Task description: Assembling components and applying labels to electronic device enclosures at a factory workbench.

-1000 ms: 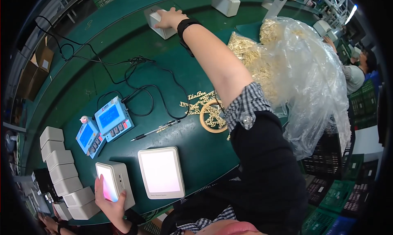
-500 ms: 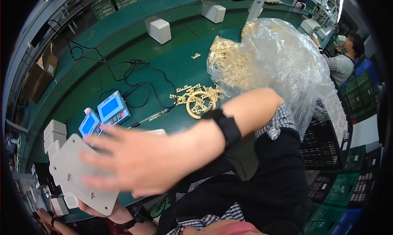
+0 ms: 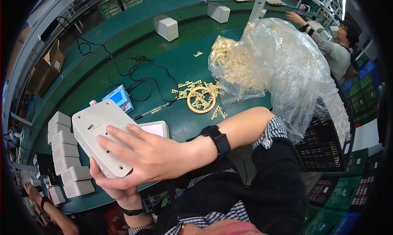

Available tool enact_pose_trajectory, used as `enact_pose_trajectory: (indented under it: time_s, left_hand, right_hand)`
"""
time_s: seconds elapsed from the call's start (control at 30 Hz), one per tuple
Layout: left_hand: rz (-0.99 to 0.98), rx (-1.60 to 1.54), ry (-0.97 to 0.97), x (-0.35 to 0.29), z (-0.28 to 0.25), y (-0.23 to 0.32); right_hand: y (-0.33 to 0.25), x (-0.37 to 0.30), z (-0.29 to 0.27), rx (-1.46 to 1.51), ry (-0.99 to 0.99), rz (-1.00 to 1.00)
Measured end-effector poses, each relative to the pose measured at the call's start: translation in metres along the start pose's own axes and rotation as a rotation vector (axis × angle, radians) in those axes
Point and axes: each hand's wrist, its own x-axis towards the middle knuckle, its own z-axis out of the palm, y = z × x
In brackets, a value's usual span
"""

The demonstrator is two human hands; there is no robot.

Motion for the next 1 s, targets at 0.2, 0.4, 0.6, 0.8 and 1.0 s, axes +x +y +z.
enact_pose_trajectory:
  time_s: [0.2,0.4,0.6,0.8,1.0]
  left_hand:
    - [-0.293,-0.334,-0.172,0.020,-0.004,-0.006]
    - [-0.245,-0.315,-0.264,0.025,0.016,-0.017]
    - [-0.124,-0.072,-0.311,0.053,0.000,-0.041]
    - [0.434,1.408,-0.780,0.037,-0.038,-0.061]
    - [0.240,1.442,-0.816,0.031,-0.037,-0.050]
  right_hand:
    - [0.013,-0.001,-0.008,-0.049,-0.043,-0.029]
    - [0.034,-0.007,-0.005,0.073,-0.084,0.018]
    - [0.126,-0.012,0.015,0.264,-0.066,0.292]
    - [0.322,-0.018,0.059,-0.070,0.070,0.753]
    - [0.482,-0.089,0.116,-0.409,0.034,0.805]
